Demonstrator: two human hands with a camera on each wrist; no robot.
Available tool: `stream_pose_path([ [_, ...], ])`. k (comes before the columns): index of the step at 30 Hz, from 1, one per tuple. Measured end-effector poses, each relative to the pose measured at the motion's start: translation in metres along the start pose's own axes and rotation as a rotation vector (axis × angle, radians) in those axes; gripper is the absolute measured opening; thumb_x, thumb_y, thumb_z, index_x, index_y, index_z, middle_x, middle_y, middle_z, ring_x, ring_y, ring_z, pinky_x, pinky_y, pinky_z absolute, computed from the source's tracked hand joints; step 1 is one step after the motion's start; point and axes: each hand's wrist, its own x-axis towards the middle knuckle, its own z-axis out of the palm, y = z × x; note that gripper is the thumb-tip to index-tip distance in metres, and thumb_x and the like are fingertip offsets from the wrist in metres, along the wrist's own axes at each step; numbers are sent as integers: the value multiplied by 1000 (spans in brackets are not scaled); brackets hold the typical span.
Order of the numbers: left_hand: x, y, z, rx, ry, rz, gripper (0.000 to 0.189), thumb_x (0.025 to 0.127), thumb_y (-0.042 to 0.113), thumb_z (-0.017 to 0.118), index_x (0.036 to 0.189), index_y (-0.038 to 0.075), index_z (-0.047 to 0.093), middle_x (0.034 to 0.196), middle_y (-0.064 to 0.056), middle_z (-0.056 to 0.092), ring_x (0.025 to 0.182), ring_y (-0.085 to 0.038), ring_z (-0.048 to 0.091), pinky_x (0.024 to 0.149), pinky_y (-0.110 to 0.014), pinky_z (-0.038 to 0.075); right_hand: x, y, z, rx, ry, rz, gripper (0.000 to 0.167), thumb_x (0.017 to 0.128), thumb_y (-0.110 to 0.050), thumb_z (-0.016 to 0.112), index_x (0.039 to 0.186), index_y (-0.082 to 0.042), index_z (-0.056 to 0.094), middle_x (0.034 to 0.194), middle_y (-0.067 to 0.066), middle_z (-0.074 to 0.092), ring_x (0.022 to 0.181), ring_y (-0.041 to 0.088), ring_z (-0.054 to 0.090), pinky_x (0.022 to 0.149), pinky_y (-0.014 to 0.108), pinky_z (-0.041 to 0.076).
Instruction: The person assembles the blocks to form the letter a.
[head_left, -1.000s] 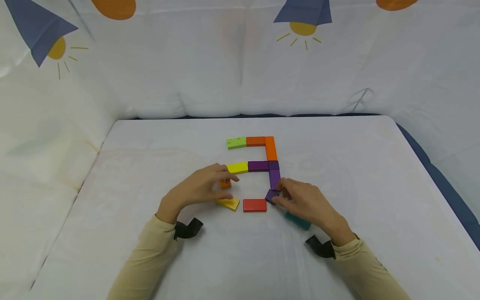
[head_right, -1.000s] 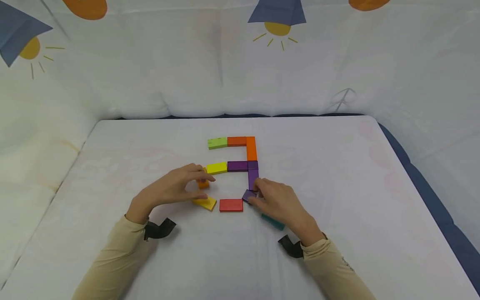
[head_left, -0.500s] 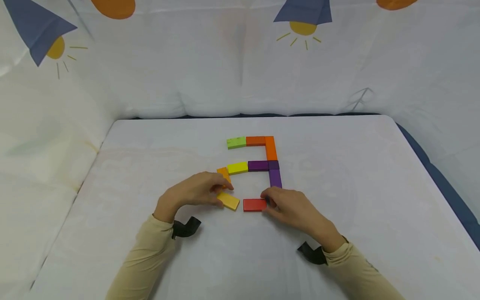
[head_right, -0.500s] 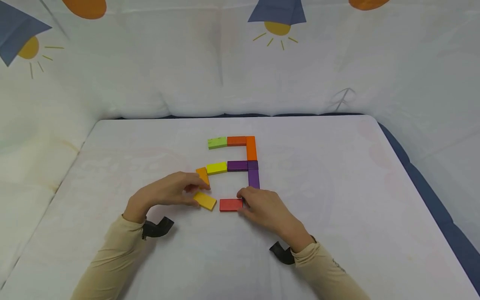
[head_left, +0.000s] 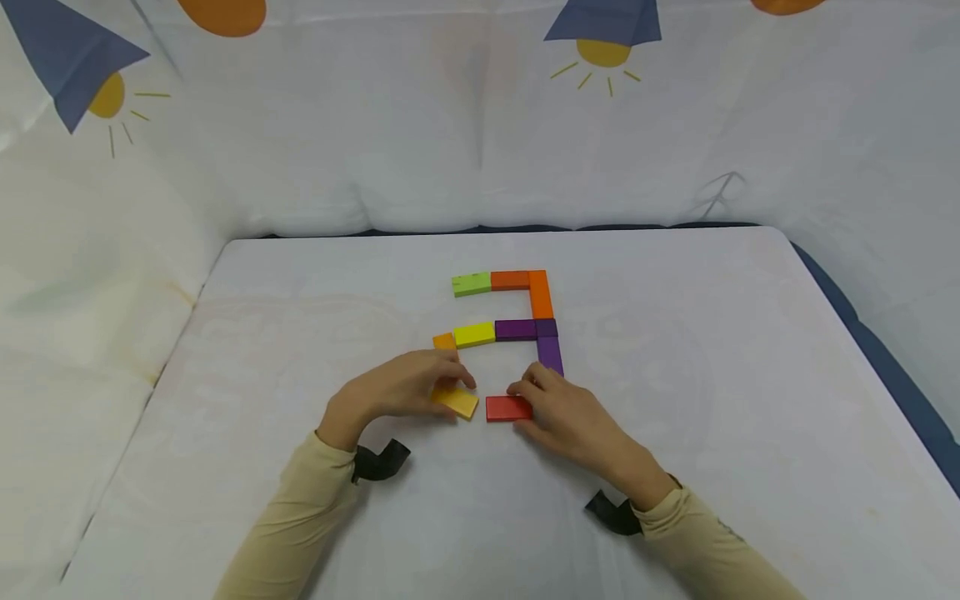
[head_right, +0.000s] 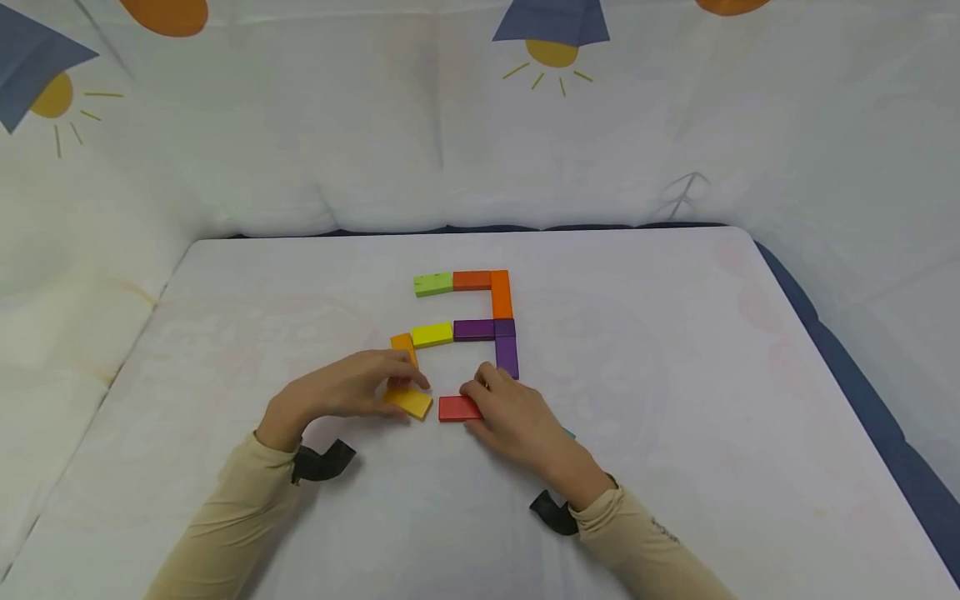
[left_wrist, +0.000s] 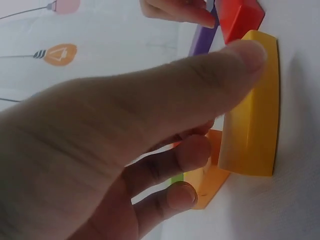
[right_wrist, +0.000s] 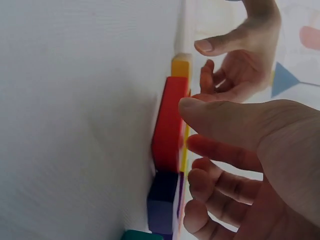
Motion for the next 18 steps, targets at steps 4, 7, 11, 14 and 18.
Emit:
stream_pose_path([
  [4,1,0,2,19,-15,-1,34,76,23,80,107,15,68,89,2,53,83,-13,49,74,-25,44,1,-2,3,-5,-25,16,34,79,-22,77,109,-9,65,90,-3,47,66,6,47,58,18,45],
  [7,2,-1,3,24,-15,-6,32,77,21,79,106,14,68,89,3,53,82,-13,49,75,-25,44,1,-2,5,-13,-28,20,34,79,-22,76,109,-9,64,89,-3,48,63,6,46,56,18,43],
  [11,3,0,5,32,-15,-11,28,78,19,78,104,14,69,88,3,53,83,-13,49,76,-25,44,0,-1,5,-10,-15,18,32,80,-21,75,108,-10,65,88,-4,48,62,6,45,56,18,42],
  [14,4,1,6,45,-10,-9,27,78,19,78,103,14,69,87,3,53,83,-12,49,76,-24,44,0,-1,6,1,-9,17,30,81,-20,75,108,-10,65,87,-4,47,61,6,44,55,18,41],
  [18,5,1,7,67,3,1,26,78,19,78,102,14,69,87,2,53,82,-13,50,75,-24,44,0,0,6,15,-11,17,28,82,-19,74,107,-11,65,87,-5,46,61,6,44,55,18,41],
])
